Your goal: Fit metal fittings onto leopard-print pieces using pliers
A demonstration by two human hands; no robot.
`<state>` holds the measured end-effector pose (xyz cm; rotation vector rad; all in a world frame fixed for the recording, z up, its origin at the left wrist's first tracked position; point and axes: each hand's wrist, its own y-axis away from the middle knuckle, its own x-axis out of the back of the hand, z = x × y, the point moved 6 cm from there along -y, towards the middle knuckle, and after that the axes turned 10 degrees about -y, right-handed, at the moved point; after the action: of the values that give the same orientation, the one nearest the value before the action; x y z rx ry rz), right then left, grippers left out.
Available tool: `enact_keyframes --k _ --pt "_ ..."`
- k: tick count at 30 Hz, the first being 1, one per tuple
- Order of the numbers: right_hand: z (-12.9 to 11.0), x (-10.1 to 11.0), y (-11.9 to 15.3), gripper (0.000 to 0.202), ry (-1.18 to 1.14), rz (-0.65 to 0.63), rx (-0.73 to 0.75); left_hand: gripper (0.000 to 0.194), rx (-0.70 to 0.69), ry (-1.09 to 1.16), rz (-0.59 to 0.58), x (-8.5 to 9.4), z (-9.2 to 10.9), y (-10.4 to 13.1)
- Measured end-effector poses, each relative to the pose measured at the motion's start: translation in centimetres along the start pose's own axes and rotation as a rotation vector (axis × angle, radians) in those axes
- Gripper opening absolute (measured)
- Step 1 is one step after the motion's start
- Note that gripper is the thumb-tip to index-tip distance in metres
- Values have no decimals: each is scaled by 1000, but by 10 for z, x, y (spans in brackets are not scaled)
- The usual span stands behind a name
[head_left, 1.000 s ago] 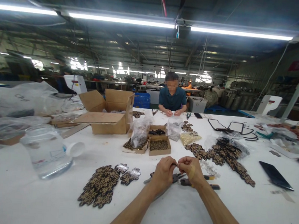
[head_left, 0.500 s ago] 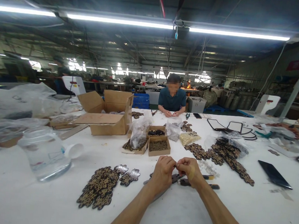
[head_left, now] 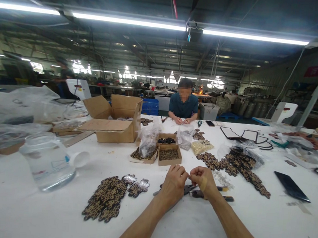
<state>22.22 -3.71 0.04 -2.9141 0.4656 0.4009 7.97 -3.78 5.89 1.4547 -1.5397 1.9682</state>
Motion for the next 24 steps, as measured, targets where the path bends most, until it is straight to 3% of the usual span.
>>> enact_keyframes --k 5,12,20,24 --pt "-7 -2 3 18 -52 6 38 15 107 204 23 -3 -10 3" --pt "0 -1 0 18 -15 60 111 13 137 201 76 1 -11 3" --pt "0 -7 5 19 -140 14 10 10 174 277 92 4 -12 2" --pt "-5 1 -2 22 88 -53 57 10 175 293 99 4 -11 2"
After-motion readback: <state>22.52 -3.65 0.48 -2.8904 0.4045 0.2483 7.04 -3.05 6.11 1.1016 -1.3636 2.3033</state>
